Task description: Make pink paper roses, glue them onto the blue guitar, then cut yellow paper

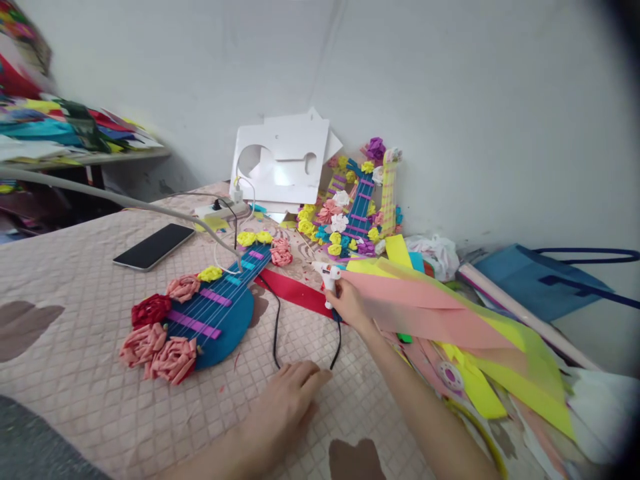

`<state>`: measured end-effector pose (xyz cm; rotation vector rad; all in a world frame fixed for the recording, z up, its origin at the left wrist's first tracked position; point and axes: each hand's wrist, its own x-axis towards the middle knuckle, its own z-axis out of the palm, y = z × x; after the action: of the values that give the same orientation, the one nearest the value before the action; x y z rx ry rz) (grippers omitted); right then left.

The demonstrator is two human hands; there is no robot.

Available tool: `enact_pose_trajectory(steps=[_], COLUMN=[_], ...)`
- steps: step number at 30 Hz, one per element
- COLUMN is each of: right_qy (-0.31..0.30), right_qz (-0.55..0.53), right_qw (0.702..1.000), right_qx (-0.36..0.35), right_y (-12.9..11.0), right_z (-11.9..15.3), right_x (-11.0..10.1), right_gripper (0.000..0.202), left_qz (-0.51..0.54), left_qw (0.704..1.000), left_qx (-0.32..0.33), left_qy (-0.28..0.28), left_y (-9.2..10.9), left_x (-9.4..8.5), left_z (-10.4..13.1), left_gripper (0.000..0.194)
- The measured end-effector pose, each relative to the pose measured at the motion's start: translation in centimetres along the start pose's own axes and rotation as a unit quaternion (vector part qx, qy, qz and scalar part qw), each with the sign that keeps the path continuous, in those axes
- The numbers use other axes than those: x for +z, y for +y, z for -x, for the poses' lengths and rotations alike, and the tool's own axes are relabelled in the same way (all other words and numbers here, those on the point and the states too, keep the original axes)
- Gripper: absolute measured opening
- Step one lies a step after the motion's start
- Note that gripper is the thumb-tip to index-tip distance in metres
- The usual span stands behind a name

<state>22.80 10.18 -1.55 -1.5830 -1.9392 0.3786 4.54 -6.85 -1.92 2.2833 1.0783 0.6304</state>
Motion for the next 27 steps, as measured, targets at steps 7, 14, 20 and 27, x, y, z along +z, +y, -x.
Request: enact_pose_trajectory(steps=[7,14,20,27], right_qy=[0.013,-0.011,-0.025,0.025], right_qz=[0.048,0.083,0.075,0.013], right_qw=[0.999,0.997,0.996,0.997], right_qx=[-0.003,0.002,-0.034,-0.073], right_y=[0.8,1.8,2.1,1.9], right_z=[-3.8,-6.9,-8.3,-6.3], right_x=[0.9,1.8,2.5,0.6], right_gripper=[0.011,0.028,0.031,0.026], left_qz=[-0.059,-0.053,-0.067,-0.116], left_qw=[0.998,0.995,0.996,0.992], left_qx=[0.014,0.063,0.050,0.052], left_qy=[0.030,0.051,0.015,0.002], left_y=[0.9,1.7,1.4,0.0], left_x=[-0.9,-1.8,-1.8,-2.1], left_z=[-0.9,-1.4,-2.1,-2.4], left_gripper=[0.042,0.031,0.034,0.057])
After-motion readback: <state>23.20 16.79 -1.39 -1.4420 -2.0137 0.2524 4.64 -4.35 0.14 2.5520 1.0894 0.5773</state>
